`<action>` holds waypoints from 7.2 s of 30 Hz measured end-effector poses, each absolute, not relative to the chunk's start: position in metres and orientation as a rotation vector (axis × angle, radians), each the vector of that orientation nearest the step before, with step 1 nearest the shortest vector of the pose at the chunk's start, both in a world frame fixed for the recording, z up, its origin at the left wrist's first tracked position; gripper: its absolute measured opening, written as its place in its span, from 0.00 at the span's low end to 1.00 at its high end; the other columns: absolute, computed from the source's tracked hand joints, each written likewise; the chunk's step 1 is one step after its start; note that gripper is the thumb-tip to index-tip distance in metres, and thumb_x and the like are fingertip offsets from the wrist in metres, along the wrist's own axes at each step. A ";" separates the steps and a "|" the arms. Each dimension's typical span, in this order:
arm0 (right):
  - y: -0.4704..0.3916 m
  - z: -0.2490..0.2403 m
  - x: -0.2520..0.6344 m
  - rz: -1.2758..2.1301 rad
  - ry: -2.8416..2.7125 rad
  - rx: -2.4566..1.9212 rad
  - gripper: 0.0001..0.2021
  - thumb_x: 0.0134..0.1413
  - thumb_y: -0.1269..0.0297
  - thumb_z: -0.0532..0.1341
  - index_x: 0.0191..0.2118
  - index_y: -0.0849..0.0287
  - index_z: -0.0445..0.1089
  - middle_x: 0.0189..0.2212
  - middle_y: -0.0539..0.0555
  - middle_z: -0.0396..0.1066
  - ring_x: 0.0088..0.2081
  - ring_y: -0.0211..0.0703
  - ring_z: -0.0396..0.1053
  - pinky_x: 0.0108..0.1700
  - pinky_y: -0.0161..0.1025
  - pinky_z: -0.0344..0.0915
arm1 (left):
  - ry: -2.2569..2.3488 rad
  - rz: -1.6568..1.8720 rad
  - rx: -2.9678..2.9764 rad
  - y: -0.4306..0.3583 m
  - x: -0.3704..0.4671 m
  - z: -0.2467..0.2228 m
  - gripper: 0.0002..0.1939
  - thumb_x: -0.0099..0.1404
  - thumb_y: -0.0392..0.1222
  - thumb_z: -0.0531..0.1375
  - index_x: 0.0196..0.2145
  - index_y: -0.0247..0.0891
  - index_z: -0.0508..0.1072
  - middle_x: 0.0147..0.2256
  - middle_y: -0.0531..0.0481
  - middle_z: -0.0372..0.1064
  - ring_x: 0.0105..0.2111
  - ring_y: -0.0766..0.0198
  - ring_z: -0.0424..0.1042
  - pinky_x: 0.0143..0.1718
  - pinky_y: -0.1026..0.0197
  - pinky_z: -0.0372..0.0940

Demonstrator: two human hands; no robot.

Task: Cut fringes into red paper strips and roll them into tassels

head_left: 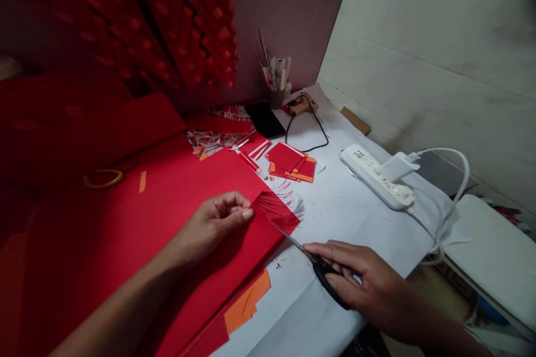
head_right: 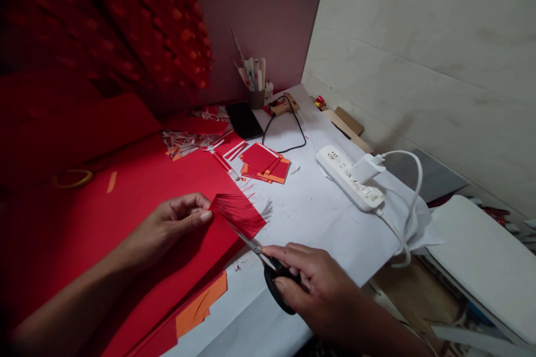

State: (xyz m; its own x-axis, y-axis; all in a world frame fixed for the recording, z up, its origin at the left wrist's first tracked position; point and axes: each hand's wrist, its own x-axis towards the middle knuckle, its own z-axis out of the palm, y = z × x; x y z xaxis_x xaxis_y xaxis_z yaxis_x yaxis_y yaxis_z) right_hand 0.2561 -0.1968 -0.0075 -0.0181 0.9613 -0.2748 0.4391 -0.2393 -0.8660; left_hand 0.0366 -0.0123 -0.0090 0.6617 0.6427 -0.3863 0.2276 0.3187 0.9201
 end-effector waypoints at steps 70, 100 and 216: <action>-0.180 -0.006 0.247 1.256 -1.472 -1.632 0.24 0.55 0.74 0.57 0.58 0.56 0.71 0.37 0.54 0.73 0.34 0.43 0.69 0.33 0.39 0.68 | 0.856 0.252 1.368 -0.017 0.039 -0.003 0.18 0.57 0.55 0.66 0.28 0.37 0.69 0.21 0.59 0.56 0.21 0.71 0.50 0.22 0.68 0.46; -0.175 -0.005 0.246 1.254 -1.486 -1.582 0.24 0.55 0.76 0.57 0.57 0.58 0.71 0.49 0.60 0.76 0.49 0.53 0.73 0.46 0.47 0.74 | 0.811 0.209 1.346 -0.016 0.036 -0.003 0.15 0.61 0.52 0.64 0.30 0.37 0.70 0.21 0.60 0.56 0.21 0.71 0.48 0.23 0.66 0.43; -0.187 -0.002 0.253 1.367 -1.301 -1.663 0.23 0.54 0.75 0.58 0.55 0.52 0.73 0.50 0.56 0.75 0.53 0.55 0.70 0.53 0.49 0.70 | 0.875 0.368 1.266 -0.010 0.036 -0.008 0.18 0.56 0.53 0.68 0.31 0.37 0.69 0.23 0.59 0.62 0.20 0.73 0.53 0.23 0.68 0.48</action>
